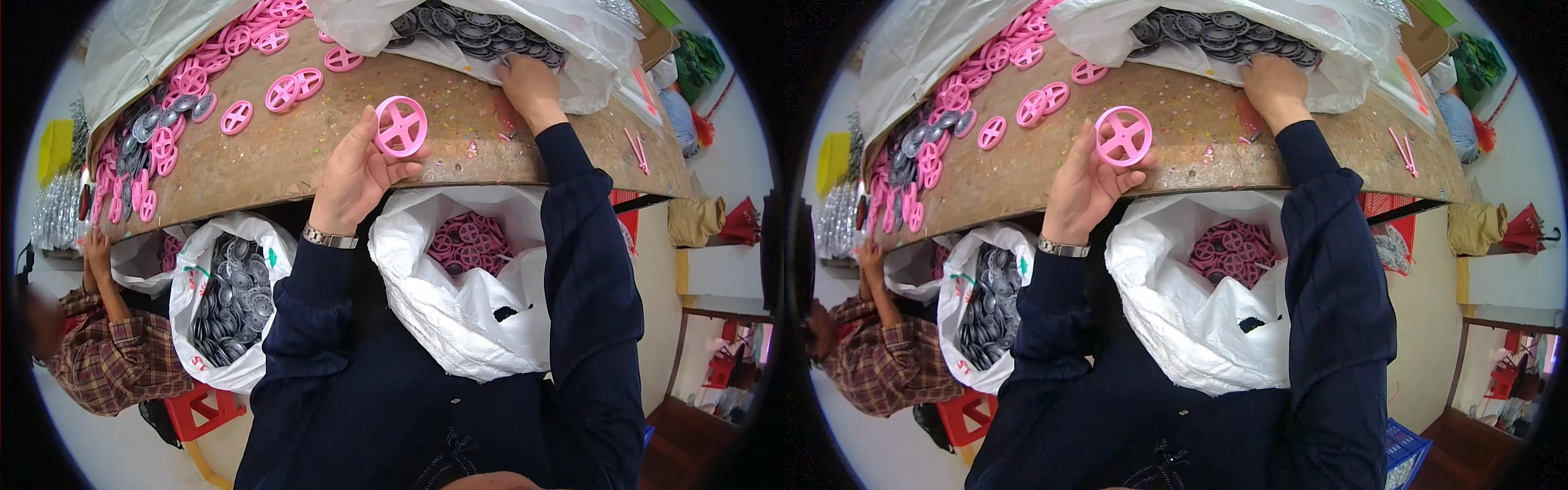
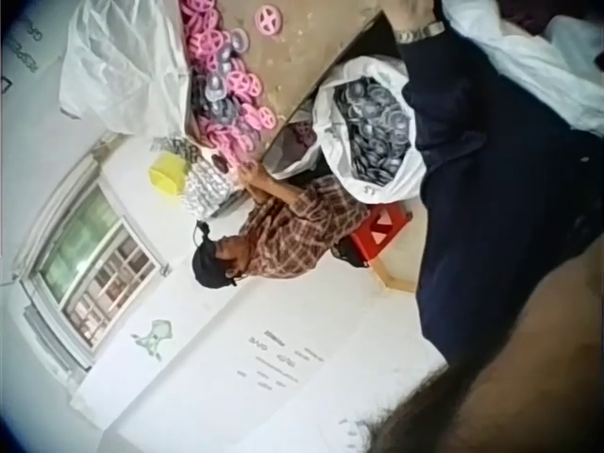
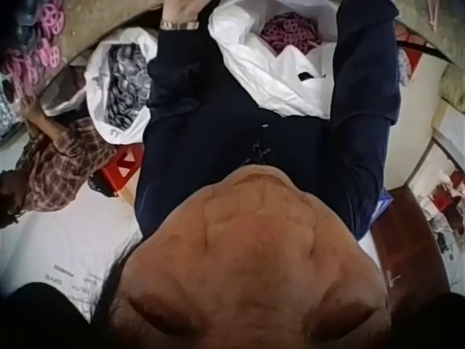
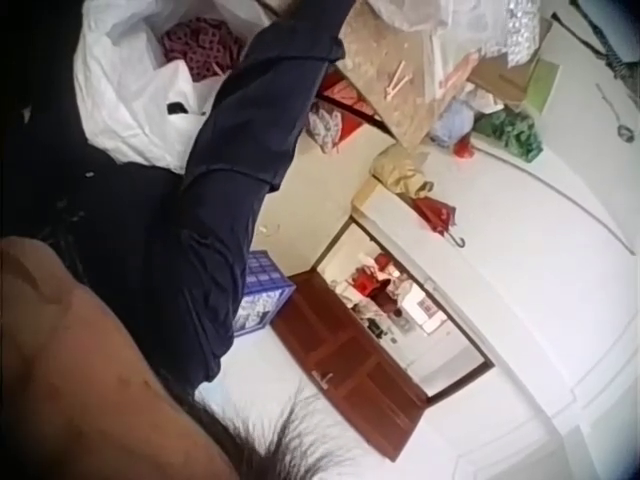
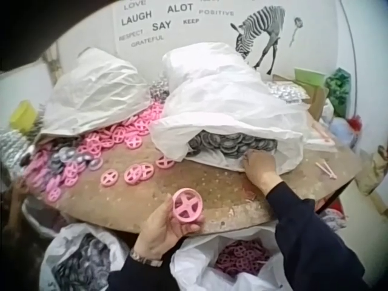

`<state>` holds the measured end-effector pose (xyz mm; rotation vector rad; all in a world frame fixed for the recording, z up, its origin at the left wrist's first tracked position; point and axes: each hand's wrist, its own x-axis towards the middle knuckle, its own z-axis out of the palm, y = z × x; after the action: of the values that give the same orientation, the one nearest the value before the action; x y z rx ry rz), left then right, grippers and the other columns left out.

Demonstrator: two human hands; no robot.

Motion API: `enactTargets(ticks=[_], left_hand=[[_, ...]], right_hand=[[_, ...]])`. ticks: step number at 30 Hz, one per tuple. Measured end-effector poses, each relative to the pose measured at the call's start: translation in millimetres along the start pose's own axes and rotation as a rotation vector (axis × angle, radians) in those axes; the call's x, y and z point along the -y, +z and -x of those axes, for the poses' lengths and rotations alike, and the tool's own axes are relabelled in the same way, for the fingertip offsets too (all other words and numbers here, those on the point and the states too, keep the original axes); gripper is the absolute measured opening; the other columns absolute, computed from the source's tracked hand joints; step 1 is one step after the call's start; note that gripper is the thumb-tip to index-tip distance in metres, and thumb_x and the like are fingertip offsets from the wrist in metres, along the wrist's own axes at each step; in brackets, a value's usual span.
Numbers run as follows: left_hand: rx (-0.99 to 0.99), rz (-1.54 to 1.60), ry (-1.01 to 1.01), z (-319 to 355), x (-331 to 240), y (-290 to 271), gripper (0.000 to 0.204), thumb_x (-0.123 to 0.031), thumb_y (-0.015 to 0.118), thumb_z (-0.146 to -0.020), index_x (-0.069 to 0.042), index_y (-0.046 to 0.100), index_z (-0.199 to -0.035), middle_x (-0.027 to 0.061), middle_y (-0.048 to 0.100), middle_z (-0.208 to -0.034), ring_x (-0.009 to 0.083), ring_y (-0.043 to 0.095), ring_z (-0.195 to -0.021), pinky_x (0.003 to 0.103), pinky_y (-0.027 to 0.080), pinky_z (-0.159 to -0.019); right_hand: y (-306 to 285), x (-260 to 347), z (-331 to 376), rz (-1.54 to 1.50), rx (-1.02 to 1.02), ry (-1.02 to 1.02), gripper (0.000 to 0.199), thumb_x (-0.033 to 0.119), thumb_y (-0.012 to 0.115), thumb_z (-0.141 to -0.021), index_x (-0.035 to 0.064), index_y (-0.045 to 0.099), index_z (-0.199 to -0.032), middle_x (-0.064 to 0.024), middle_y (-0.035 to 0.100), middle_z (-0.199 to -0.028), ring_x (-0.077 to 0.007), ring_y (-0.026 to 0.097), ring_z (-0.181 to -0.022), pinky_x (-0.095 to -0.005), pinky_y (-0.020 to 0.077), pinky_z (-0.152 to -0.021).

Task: Assembling small grey plastic cores into pink circular plastic frames at a workbench.

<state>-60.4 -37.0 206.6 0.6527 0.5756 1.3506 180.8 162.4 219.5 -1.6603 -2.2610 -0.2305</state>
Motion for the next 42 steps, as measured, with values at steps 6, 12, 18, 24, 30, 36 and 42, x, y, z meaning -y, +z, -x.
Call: enactTargets(ticks=[6, 12, 18, 24, 30, 36, 42], left_hand=[[0.036, 0.145, -0.064, -7.0, 9.6, 2.6, 0.052, -0.046, 0.045, -0.103, 0.000, 0.046, -0.129, 0.0185, 0.062, -0.116, 0.0309, 0.068, -0.099, 0.038, 0.060, -0.079], [0.067, 0.153, -0.092, -5.0, 14.0, 10.5, 0.053, -0.047, 0.045, -0.103, -0.001, 0.048, -0.129, 0.0176, 0.064, -0.115, 0.0293, 0.069, -0.097, 0.037, 0.060, -0.080], [0.188, 0.135, -0.156, -0.4, 17.9, 26.8, 0.054, -0.047, 0.043, -0.103, -0.001, 0.051, -0.130, 0.0157, 0.065, -0.113, 0.0255, 0.069, -0.095, 0.035, 0.059, -0.081], [0.111, -0.033, -0.092, 9.6, 20.1, 35.4, 0.053, -0.046, 0.041, -0.104, 0.000, 0.053, -0.127, 0.0147, 0.066, -0.112, 0.0239, 0.070, -0.093, 0.032, 0.060, -0.077], [-0.011, -0.544, 0.182, 16.8, 26.7, 40.8, 0.041, -0.033, 0.041, -0.107, 0.002, 0.052, -0.126, 0.0112, 0.064, -0.110, 0.0203, 0.068, -0.093, 0.031, 0.059, -0.078], [-0.037, -0.679, 0.385, 20.6, 29.6, 46.4, 0.020, -0.018, 0.055, -0.101, 0.002, 0.060, -0.105, 0.0069, 0.065, -0.091, 0.0122, 0.065, -0.079, 0.027, 0.057, -0.065], [-0.115, -0.950, 0.608, 20.5, 31.4, 49.9, 0.017, -0.016, 0.058, -0.099, -0.001, 0.064, -0.095, 0.0033, 0.063, -0.082, 0.0083, 0.061, -0.071, 0.025, 0.051, -0.056]], right_hand=[[-21.3, -9.6, 26.2, -0.602, -0.021, -0.015, 0.029, 0.029, 0.061, -0.094, 0.0026, 0.069, -0.103, -0.0073, 0.071, -0.093, -0.0232, 0.066, -0.084, -0.0355, 0.0506, -0.072], [-78.8, 63.5, 100.6, -1.438, 0.273, 0.040, 0.029, 0.019, 0.065, -0.094, -0.0023, 0.067, -0.113, 0.0004, 0.069, -0.098, -0.0066, 0.059, -0.085, -0.0233, 0.0478, -0.073], [-76.6, 74.0, 121.5, -1.369, 0.294, -0.041, 0.032, 0.017, 0.063, -0.095, -0.0017, 0.063, -0.121, -0.0036, 0.069, -0.104, -0.0083, 0.062, -0.092, -0.0245, 0.0513, -0.078], [-81.8, 82.4, 133.2, -1.417, 0.403, 0.060, 0.031, 0.012, 0.066, -0.092, -0.0002, 0.060, -0.120, -0.0037, 0.067, -0.101, -0.0089, 0.063, -0.090, -0.0231, 0.0527, -0.074], [-72.4, 75.2, 136.8, -1.280, 0.294, -0.028, 0.024, 0.006, 0.071, -0.086, -0.0001, 0.059, -0.106, -0.0016, 0.065, -0.094, -0.0070, 0.061, -0.083, -0.0218, 0.0504, -0.072], [-76.5, 80.2, 145.2, -1.304, 0.224, -0.013, 0.020, 0.010, 0.075, -0.079, 0.0013, 0.064, -0.093, 0.0011, 0.063, -0.075, -0.0060, 0.056, -0.068, -0.0225, 0.0441, -0.061], [-78.6, 83.8, 150.9, -1.275, 0.174, -0.026, 0.017, 0.007, 0.074, -0.079, 0.0005, 0.063, -0.090, 0.0006, 0.064, -0.075, -0.0057, 0.056, -0.067, -0.0220, 0.0442, -0.060]])
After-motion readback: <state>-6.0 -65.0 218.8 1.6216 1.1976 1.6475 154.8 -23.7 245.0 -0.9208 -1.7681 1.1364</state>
